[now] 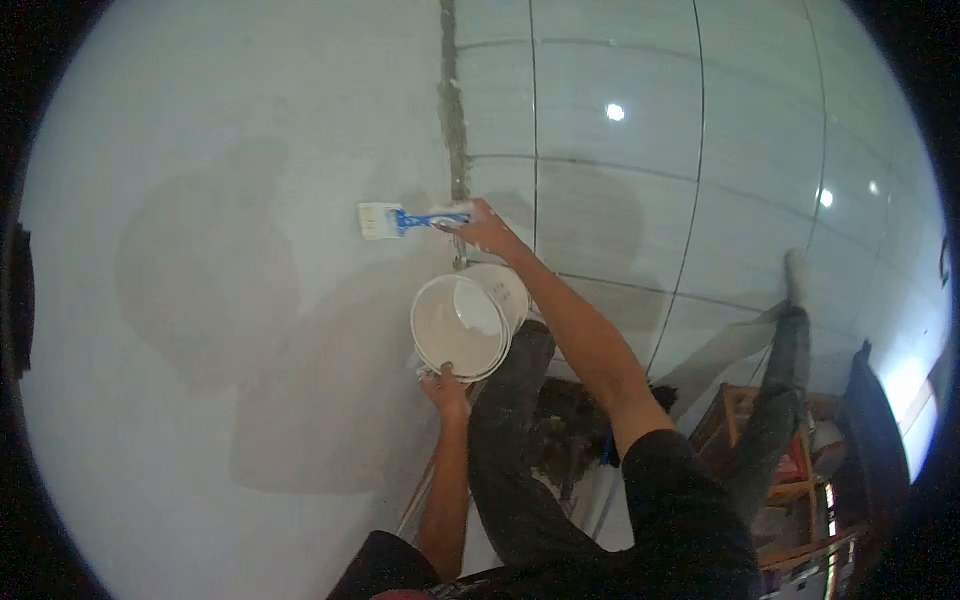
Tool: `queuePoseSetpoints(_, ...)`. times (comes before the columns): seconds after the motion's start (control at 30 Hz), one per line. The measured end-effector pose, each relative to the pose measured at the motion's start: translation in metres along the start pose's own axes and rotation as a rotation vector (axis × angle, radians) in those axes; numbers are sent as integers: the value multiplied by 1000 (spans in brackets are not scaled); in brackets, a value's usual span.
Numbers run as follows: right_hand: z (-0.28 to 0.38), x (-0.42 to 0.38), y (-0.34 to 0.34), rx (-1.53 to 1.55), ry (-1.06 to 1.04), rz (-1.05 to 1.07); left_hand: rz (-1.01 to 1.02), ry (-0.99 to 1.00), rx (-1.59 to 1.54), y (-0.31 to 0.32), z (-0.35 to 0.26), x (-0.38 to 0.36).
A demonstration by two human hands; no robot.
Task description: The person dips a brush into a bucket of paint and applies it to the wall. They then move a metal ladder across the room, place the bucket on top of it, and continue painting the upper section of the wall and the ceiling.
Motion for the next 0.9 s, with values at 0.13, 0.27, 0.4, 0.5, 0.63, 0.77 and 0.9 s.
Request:
queuePoseSetpoints(0.13, -46, 49, 30, 250, 86, -75, -141, -63, -22, 31, 5, 0)
queuePoseSetpoints(0.27, -60, 60, 27, 297, -152, -42, -150, -190, -164, 39, -2, -12)
queuePoseSetpoints(0.4, -105, 97, 5, -154, -257, -285, -138, -293, -155, 37, 9, 2)
queuePoseSetpoints(0.5, -94, 90, 17, -233, -308, -418, -91, -325, -172, 42, 16, 5)
queuePoseSetpoints(0.63, -1, 48, 51, -68, -397, -315, -95, -421, -211, 43, 28, 8)
queuePoseSetpoints(0.77, 67, -8, 35, 216, -454, -117, -95, -469, -273, 52, 26, 5)
queuePoseSetpoints(0.9, 90, -23, 30, 415, -577, 62, -163, -389, -198, 53, 16, 4)
Point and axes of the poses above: each hand's wrist, its own x-axis towards the middle knuckle, its own y-axis out of the palm, z = x × y, the point moved 6 cm from there along x, towards the middle knuckle, and after that the axes turned 8 degrees about x, right-handed, at the moved point
